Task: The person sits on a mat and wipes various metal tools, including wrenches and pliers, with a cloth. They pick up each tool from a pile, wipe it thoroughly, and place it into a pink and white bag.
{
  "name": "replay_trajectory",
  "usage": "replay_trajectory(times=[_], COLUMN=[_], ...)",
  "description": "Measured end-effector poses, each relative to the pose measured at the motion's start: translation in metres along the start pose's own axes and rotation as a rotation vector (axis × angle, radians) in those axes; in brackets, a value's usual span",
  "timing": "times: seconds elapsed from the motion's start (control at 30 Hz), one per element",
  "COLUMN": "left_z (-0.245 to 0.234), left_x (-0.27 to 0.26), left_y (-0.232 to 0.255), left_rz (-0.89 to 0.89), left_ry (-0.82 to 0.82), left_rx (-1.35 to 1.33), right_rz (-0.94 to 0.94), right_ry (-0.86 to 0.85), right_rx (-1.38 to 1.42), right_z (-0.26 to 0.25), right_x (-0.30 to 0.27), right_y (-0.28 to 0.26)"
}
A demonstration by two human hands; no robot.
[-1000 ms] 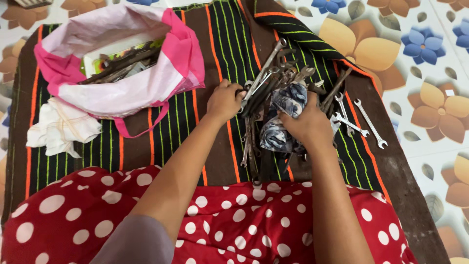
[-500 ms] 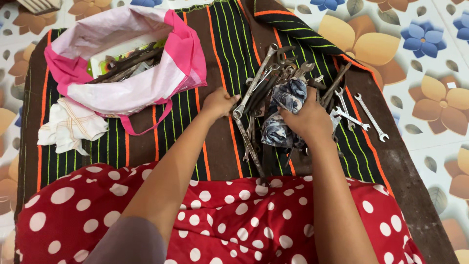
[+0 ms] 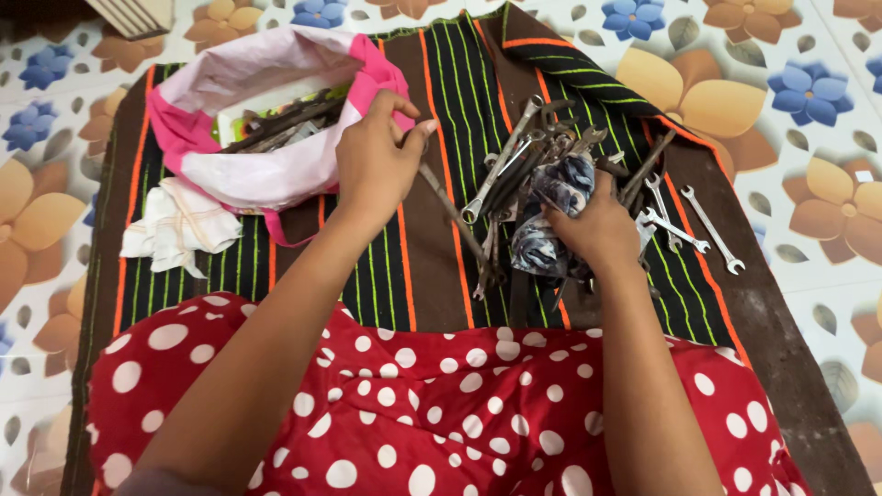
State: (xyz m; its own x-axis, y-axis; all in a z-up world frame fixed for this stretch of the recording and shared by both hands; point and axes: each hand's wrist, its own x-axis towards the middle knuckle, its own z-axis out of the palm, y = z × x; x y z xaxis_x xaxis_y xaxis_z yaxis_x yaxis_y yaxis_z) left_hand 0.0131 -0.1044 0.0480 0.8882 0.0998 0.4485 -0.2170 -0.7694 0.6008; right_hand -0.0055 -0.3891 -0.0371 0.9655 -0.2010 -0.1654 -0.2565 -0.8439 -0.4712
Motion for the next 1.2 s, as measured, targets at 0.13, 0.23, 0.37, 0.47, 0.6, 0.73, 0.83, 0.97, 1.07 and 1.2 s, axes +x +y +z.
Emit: replay_trajectory(times=[0.13, 0.23, 0.37, 0.47, 0.6, 0.73, 0.83, 0.97, 1.07, 1.2], left_z=[-0.043, -0.06, -0.069, -0.069, -0.072, -0.076, -0.084, -0.096, -0.101, -0.095], left_x=[-0.015, -0.026, -0.033, -0.044, -0.055, -0.047, -0.035, -0.019, -0.013, -0.007], left_y=[0.042, 0.053, 0.044, 0.031, 0.008, -0.015, -0.034, -0.048, -0.054, -0.053], left_rz=[0.085, 0.205, 0.264, 0.263, 0.219, 0.12, -0.046, -0.181, -0.216, -0.16], left_ry=[0.013, 0.07, 0.099, 0.151, 0.223, 0.066, -0.161, -0.413, -0.49, -0.494], left_rx=[-0.047, -0.059, -0.045, -0.021, -0.104, -0.245, -0.394, -0.61, -0.605, -0.632], right_rz=[-0.003, 0.075, 0.017, -0.209, -0.472, -0.433, -0.493, -0.39, -0.362, -0.497], right_ry=[0.062, 0.098, 0.158, 0.228, 0.233, 0.072, 0.004, -0.079, -0.028, 0.026], right_rx=[0.037, 0.053, 0.084, 0.113, 0.332, 0.352, 0.161, 0.165, 0.099, 0.113], right_z=[0.008, 0.015, 0.012, 0.003, 0.009, 0.034, 0.055, 0.071, 0.087, 0.105], right_x=[-0.002, -0.005, -0.017, -0.038, -0.08, -0.078, -0.065, -0.051, -0.046, -0.037], right_y=[0.008, 0.011, 0.008, -0.011, -0.045, -0.057, -0.051, -0.043, -0.029, -0.008])
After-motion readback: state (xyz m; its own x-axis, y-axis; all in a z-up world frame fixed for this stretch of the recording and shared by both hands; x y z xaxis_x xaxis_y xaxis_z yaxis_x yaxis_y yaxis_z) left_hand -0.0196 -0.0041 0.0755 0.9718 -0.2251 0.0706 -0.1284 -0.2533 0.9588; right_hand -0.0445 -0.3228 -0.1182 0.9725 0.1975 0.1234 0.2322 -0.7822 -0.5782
